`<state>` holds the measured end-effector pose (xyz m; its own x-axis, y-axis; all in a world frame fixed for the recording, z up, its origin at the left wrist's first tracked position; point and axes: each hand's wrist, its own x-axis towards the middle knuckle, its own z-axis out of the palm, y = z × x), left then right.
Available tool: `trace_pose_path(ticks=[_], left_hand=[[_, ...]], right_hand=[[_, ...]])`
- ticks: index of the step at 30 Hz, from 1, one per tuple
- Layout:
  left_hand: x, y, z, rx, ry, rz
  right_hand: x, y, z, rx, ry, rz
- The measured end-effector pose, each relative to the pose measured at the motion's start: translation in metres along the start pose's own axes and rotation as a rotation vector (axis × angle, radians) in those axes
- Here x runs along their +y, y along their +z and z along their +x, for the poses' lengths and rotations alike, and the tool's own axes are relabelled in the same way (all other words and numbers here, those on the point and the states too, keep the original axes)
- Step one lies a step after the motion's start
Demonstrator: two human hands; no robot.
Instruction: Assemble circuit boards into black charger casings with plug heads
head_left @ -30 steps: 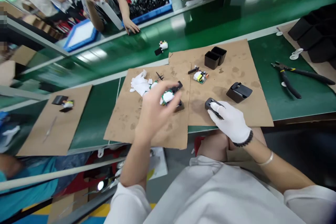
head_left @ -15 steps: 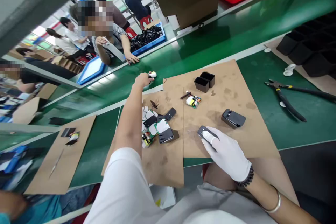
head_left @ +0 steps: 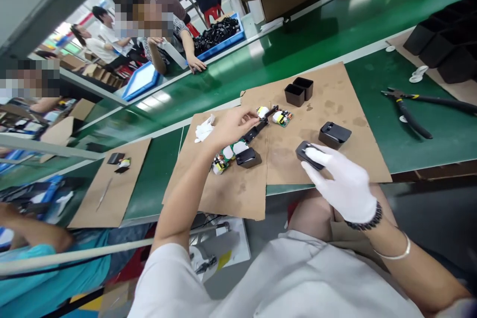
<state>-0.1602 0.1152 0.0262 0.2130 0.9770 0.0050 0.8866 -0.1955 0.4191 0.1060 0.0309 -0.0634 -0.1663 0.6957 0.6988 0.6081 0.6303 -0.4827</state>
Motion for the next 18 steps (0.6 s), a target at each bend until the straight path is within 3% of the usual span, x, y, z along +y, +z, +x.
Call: trace_pose_path(ticks=[2,4,7,9,14,18], left_hand=[[0.014,-0.001,-0.035,0.180,0.103,-0.123],[0.028,0.005,-0.067,0.279,0.227,-0.218],[0.047,0.032,-0.103,0.356,0.308,-0.310],[0.056,0.057,-0.117,0.393,0.311,-0.350],[0.067,0.120,-0.118,0.456,0.112,-0.586],[0.073,0.150,-0.096,0.434,-0.082,-0.972]], right_hand=[[-0.006,-0.004,-0.001,0.056,0.041,-0.064],[-0.004,0.002,-0.005,0.037,0.026,-0.158],[0.004,0.017,-0.009,-0.070,-0.034,-0.245],[0.005,0.019,-0.008,-0.071,-0.049,-0.222],[-0.002,0.010,-0.010,0.017,-0.054,-0.196],[0.013,0.020,-0.021,-0.034,-0.067,-0.143]])
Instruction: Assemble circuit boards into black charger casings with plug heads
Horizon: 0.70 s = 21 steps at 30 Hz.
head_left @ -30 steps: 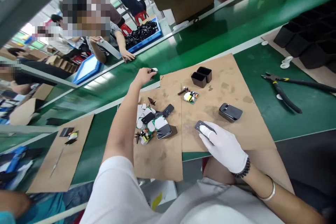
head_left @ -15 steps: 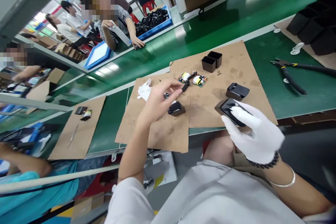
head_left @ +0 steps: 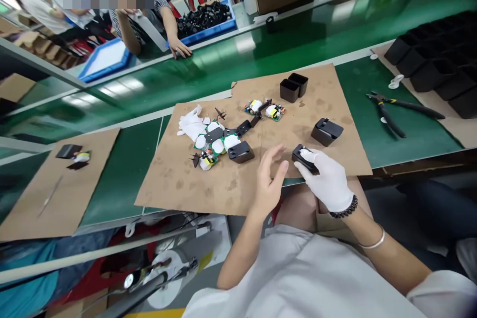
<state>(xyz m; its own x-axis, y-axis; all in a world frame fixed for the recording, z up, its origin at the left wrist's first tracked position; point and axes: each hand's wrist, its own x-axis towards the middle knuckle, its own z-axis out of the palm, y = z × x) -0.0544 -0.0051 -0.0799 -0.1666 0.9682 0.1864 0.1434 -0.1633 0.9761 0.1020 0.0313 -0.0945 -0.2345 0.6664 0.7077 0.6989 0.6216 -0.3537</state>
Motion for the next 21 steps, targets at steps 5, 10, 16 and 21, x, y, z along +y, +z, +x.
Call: trace_pose_path(ticks=[5,10,16,21], left_hand=[[-0.004,0.023,0.028,-0.141,-0.125,-0.240],[0.000,0.026,0.036,-0.193,-0.105,-0.258],[-0.002,0.027,0.031,-0.200,-0.031,-0.225],[-0.006,0.035,0.027,-0.101,0.014,-0.245]], right_hand=[[0.008,0.004,-0.008,-0.024,0.036,0.138],[0.005,0.003,-0.011,0.055,0.020,0.136],[0.006,0.005,-0.012,0.052,-0.002,0.076],[0.001,0.000,-0.002,0.004,0.002,-0.006]])
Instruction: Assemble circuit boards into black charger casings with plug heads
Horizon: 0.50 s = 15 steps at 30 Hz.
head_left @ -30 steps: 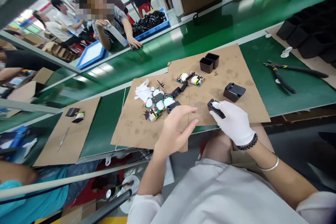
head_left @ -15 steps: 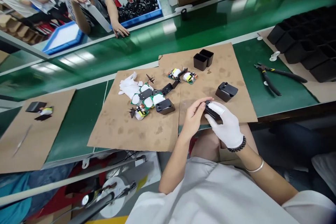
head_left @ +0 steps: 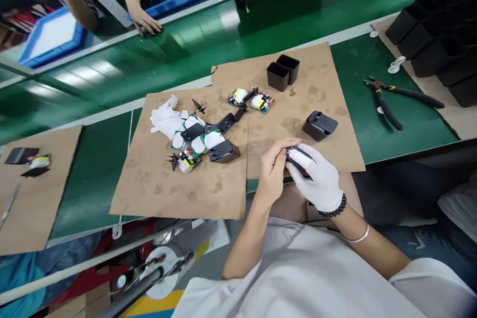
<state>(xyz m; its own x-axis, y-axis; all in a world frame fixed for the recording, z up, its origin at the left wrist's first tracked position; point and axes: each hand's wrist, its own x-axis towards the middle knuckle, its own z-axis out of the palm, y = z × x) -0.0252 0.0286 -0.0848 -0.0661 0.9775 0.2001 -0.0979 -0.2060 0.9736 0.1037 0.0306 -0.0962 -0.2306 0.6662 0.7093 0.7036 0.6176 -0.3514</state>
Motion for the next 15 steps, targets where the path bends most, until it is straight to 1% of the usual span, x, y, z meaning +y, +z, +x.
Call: trace_pose_path(ticks=[2,4,8,11,13,15], left_hand=[[-0.001,0.002,0.000,0.016,-0.004,-0.004],[-0.001,0.002,0.001,0.008,-0.017,-0.013],[0.001,0.000,0.005,0.009,-0.038,-0.051],[0.001,-0.003,0.004,0.028,-0.083,-0.063],[0.000,-0.005,0.002,0.119,-0.108,-0.099],[-0.003,-0.005,0.000,0.278,-0.078,-0.178]], right_hand=[[-0.001,-0.003,0.007,-0.017,-0.011,-0.017],[-0.001,-0.005,0.013,-0.037,-0.026,-0.023],[-0.001,-0.009,0.022,-0.090,-0.050,-0.060],[-0.005,-0.020,0.029,-0.110,-0.057,-0.092],[-0.008,-0.030,0.033,-0.106,-0.050,-0.081],[-0.009,-0.039,0.036,-0.105,-0.023,-0.070]])
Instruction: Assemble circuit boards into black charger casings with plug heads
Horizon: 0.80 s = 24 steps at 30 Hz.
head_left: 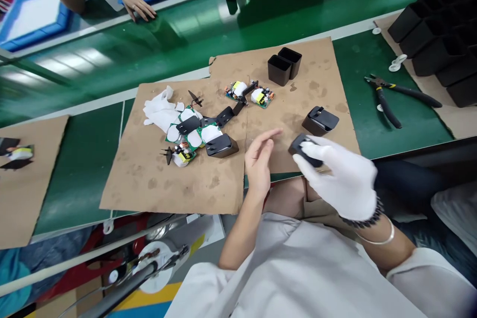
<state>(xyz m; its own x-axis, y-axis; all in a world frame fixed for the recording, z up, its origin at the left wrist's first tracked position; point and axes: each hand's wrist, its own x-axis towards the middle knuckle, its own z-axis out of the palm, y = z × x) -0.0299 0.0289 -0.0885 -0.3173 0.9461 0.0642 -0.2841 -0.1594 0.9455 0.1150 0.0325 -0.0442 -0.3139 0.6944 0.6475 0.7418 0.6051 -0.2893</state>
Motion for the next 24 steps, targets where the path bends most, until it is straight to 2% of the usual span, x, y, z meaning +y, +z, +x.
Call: trace_pose_path(ticks=[2,4,8,9,11,14,16,19,21,24], left_hand=[[-0.003,0.000,-0.001,0.138,0.063,-0.093],[-0.005,0.002,-0.002,0.213,0.080,-0.117],[-0.006,0.004,-0.004,0.246,0.047,-0.039],[-0.006,0.003,-0.004,0.237,0.050,-0.026],[-0.005,0.002,-0.005,0.192,0.060,-0.006],[-0.002,0.002,-0.005,0.045,0.031,0.040],[0.002,0.005,-0.003,-0.061,-0.030,0.077],[0.006,0.011,0.001,-0.165,-0.149,0.050],[0.006,0.014,0.004,-0.199,-0.213,-0.025],[0.005,0.014,0.008,-0.223,-0.267,-0.100]], right_hand=[[0.002,-0.001,-0.001,0.022,0.015,0.001],[0.006,0.004,-0.004,0.018,0.017,-0.006],[0.008,0.011,-0.009,-0.057,0.047,0.012],[0.007,0.012,-0.010,-0.035,0.051,0.023],[0.006,0.014,-0.013,0.005,0.052,0.034],[0.007,0.022,-0.019,-0.021,0.051,0.019],[0.010,0.025,-0.022,-0.074,0.062,0.033],[0.014,0.027,-0.027,-0.067,0.082,0.149],[0.013,0.027,-0.032,-0.010,0.145,0.252],[0.006,0.029,-0.041,0.093,0.342,0.376]])
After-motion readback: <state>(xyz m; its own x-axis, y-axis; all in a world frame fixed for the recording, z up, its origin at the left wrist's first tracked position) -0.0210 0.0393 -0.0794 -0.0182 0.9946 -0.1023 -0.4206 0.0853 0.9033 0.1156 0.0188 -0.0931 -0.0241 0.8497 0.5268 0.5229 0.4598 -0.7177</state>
